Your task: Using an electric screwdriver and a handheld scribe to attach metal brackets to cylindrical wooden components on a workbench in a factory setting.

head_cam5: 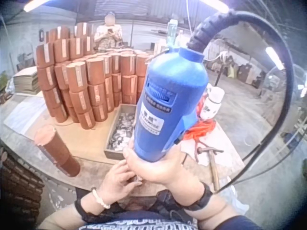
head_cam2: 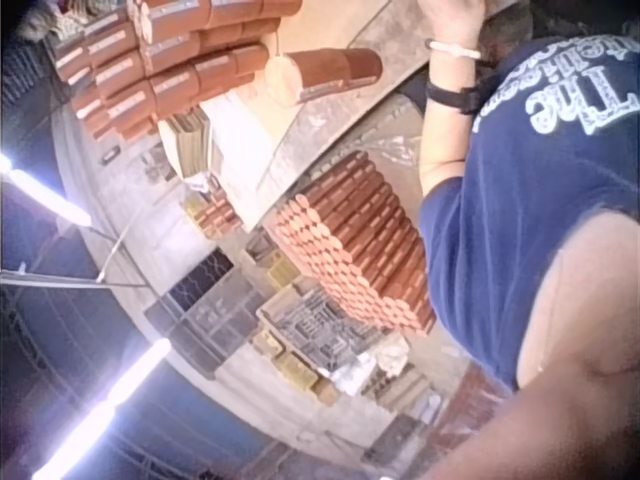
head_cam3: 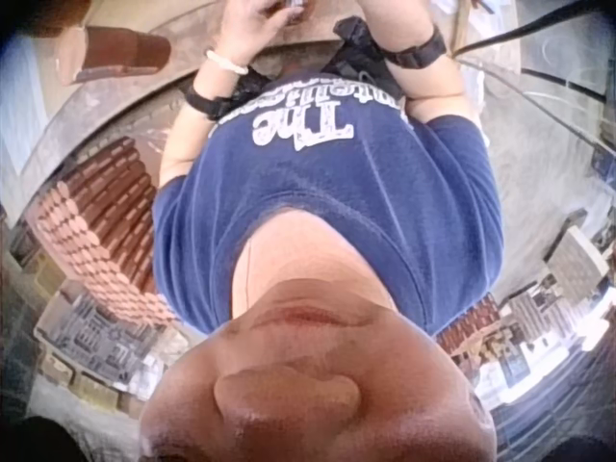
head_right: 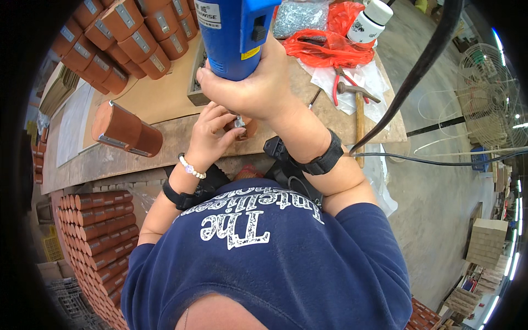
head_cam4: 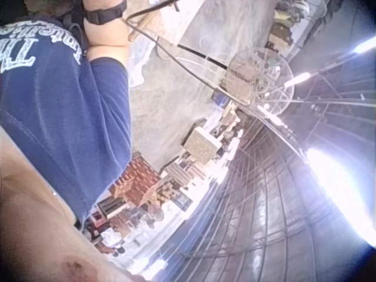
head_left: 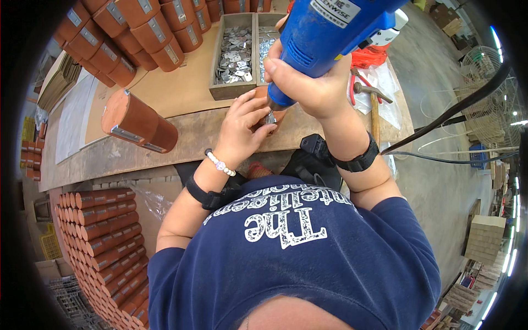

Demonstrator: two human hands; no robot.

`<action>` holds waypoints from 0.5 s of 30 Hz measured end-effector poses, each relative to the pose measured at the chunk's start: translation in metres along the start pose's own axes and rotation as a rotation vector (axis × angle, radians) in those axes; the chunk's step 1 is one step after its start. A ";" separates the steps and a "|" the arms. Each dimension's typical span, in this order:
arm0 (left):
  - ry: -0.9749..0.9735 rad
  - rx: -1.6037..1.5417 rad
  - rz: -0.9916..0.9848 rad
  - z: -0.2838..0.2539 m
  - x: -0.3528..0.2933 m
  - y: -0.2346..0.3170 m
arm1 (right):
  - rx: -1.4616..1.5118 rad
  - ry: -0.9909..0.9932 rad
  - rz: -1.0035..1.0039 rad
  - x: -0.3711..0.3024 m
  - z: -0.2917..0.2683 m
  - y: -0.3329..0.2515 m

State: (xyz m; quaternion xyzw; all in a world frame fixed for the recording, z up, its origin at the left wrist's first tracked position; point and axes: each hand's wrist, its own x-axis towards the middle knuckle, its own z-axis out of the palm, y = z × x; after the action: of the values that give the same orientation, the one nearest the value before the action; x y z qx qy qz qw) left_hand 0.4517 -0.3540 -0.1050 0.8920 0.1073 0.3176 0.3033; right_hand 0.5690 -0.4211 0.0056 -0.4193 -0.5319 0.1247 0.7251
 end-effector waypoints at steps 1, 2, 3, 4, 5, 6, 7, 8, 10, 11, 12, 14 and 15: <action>0.058 -0.002 0.008 0.002 -0.001 -0.001 | -0.002 -0.001 -0.002 0.000 0.000 0.001; 0.058 -0.003 0.011 0.003 -0.002 0.000 | -0.011 0.003 -0.003 0.000 -0.001 0.002; 0.083 0.012 0.026 0.003 -0.002 0.001 | -0.021 0.007 -0.004 0.001 -0.001 0.002; 0.108 0.027 0.041 0.004 -0.002 0.001 | -0.023 0.008 -0.005 0.001 -0.002 0.002; 0.108 0.026 0.042 0.005 -0.002 0.000 | -0.042 -0.005 0.002 0.001 -0.002 0.001; 0.114 0.018 0.047 0.006 -0.002 -0.002 | -0.061 -0.019 0.010 0.001 -0.002 0.001; 0.121 0.010 0.051 0.006 -0.003 -0.003 | -0.062 -0.018 0.009 0.001 -0.002 0.001; 0.121 0.009 0.054 0.006 -0.002 -0.003 | -0.036 -0.020 0.020 0.001 -0.001 0.001; 0.126 -0.001 0.070 0.006 -0.002 -0.003 | -0.014 -0.020 0.030 0.001 0.000 0.002; 0.125 -0.004 0.075 0.006 -0.001 -0.003 | -0.009 0.019 0.058 0.001 0.001 0.002; 0.130 -0.009 0.072 0.007 -0.002 -0.003 | -0.004 0.059 0.086 0.001 0.002 0.002; 0.134 -0.018 0.077 0.006 -0.002 -0.003 | -0.034 0.060 0.048 0.000 0.001 0.004; 0.126 -0.010 0.069 0.006 -0.002 -0.002 | -0.059 0.058 0.014 0.000 0.000 0.004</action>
State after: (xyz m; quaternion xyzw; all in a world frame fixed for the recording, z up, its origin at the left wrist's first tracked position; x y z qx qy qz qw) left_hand 0.4540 -0.3560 -0.1105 0.8719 0.0935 0.3838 0.2894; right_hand 0.5701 -0.4186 0.0027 -0.4477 -0.5112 0.1018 0.7266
